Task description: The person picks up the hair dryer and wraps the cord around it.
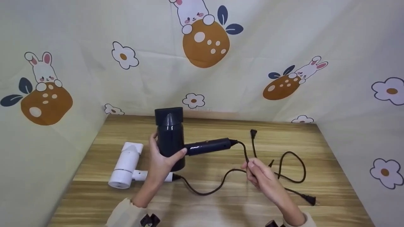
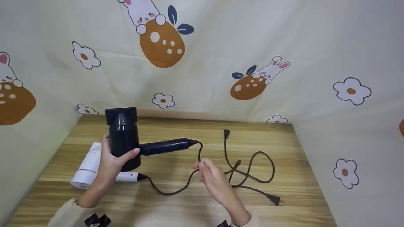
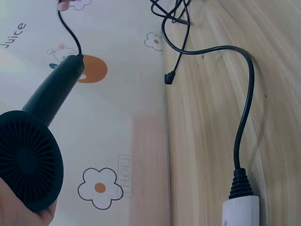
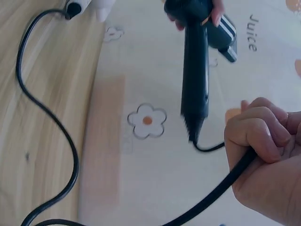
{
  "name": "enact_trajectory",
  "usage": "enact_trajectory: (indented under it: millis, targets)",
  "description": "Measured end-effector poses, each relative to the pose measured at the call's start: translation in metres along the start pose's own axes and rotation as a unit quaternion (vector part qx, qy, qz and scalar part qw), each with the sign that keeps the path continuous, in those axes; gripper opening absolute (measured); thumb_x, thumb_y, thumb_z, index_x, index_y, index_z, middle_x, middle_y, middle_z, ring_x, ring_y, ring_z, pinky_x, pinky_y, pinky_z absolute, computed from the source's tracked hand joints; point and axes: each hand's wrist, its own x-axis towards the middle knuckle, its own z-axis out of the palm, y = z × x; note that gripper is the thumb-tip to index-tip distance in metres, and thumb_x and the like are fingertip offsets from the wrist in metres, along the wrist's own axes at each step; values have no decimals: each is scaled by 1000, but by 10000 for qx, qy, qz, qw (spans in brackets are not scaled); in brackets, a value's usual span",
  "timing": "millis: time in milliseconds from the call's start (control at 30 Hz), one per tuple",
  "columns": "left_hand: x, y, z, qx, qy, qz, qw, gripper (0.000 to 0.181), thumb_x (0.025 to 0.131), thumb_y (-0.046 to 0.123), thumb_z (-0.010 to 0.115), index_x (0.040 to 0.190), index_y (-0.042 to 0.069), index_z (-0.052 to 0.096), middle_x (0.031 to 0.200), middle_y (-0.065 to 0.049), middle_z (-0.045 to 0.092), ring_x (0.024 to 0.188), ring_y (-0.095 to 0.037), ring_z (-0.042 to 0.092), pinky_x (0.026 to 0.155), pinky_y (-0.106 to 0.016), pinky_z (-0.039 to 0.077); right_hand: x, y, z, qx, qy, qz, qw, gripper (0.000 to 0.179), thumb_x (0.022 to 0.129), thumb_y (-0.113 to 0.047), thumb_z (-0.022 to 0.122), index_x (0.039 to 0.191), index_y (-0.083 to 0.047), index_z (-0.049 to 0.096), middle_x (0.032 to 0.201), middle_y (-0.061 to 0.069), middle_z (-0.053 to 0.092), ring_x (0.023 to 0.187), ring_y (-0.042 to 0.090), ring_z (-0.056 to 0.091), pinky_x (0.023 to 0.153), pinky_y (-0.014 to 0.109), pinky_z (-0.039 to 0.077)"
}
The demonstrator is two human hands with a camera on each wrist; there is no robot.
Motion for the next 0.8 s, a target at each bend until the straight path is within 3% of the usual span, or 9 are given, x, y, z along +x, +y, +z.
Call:
enact_trajectory:
  millis: [200,467,633,800]
  targets:
    - [-4,-5,11,-77,-12,118,9999,84,68,8,80,134,15,29,116,-11,54,100,-23,56,91,-37,43,9,1,23,-307,257,-775,9962,23,100,-10,36,89,4,51,60,-5,38,50,-2,33,41,17,28]
    - [-10,-7,18,-307,-31,-215,9993,77,71,10,77,132,13,29,116,-12,52,99,-21,55,91,-35,43,18,11,40,-550,114,-929,9941,22,100,-14,40,86,-3,53,57,2,41,52,-1,35,46,16,32]
    - [-16,-3,15,-602,-121,-403,9973,70,72,6,74,127,10,31,113,-12,54,98,-19,56,90,-32,44,18,15,39,-781,-189,-776,9937,23,99,-19,42,85,-7,55,62,-6,40,55,-1,37,50,17,35]
    - [-18,5,10,-816,-393,-442,9949,68,71,4,72,126,7,33,114,-12,54,99,-20,54,91,-32,43,20,21,32,-1013,-452,-1197,9866,20,97,-11,45,84,-6,59,60,-2,42,55,-3,37,50,18,37]
